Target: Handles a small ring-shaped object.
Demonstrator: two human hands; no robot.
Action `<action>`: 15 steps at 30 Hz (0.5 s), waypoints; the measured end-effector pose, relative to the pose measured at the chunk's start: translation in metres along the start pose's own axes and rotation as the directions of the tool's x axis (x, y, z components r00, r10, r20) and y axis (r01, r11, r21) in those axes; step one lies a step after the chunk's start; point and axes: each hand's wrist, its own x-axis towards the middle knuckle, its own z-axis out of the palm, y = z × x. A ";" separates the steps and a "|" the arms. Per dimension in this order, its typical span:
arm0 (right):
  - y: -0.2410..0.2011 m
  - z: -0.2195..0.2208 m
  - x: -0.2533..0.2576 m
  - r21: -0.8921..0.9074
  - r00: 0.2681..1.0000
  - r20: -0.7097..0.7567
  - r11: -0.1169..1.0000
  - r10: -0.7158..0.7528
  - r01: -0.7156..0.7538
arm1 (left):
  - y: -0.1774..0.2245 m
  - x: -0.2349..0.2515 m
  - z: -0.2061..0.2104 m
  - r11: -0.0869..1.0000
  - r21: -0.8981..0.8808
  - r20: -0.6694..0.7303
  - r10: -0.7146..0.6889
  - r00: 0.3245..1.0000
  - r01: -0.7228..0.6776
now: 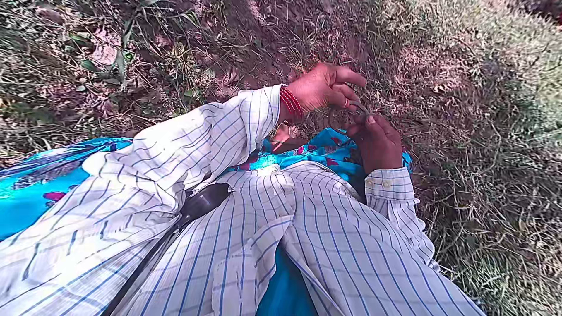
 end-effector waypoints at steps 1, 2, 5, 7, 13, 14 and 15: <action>0.001 0.000 0.000 0.055 0.999 0.024 0.998 -0.030 0.028 | -0.001 0.000 0.000 1.000 0.020 0.021 0.012 1.000 -0.012; 0.002 -0.001 -0.001 0.084 0.997 0.043 0.994 -0.071 0.067 | -0.002 0.000 -0.001 0.999 0.042 0.049 0.016 0.999 -0.018; 0.004 -0.006 0.000 0.078 0.984 0.055 0.984 -0.167 0.163 | -0.001 -0.002 0.002 0.995 0.074 0.077 -0.071 0.994 0.065; 0.005 -0.008 0.000 0.079 0.982 0.070 0.982 -0.176 0.170 | -0.004 -0.003 0.002 0.994 0.038 0.149 -0.111 0.983 0.106; 0.003 -0.011 -0.003 0.170 0.977 0.167 0.980 -0.134 0.105 | -0.011 -0.003 0.000 0.992 -0.063 0.261 -0.089 0.961 0.109; 0.005 -0.012 -0.003 0.175 0.971 0.181 0.977 -0.154 0.123 | -0.009 -0.003 -0.001 0.994 -0.038 0.263 -0.093 0.960 0.107; 0.006 -0.013 -0.003 0.168 0.965 0.195 0.975 -0.176 0.144 | -0.007 -0.003 -0.002 0.995 -0.007 0.266 -0.095 0.959 0.100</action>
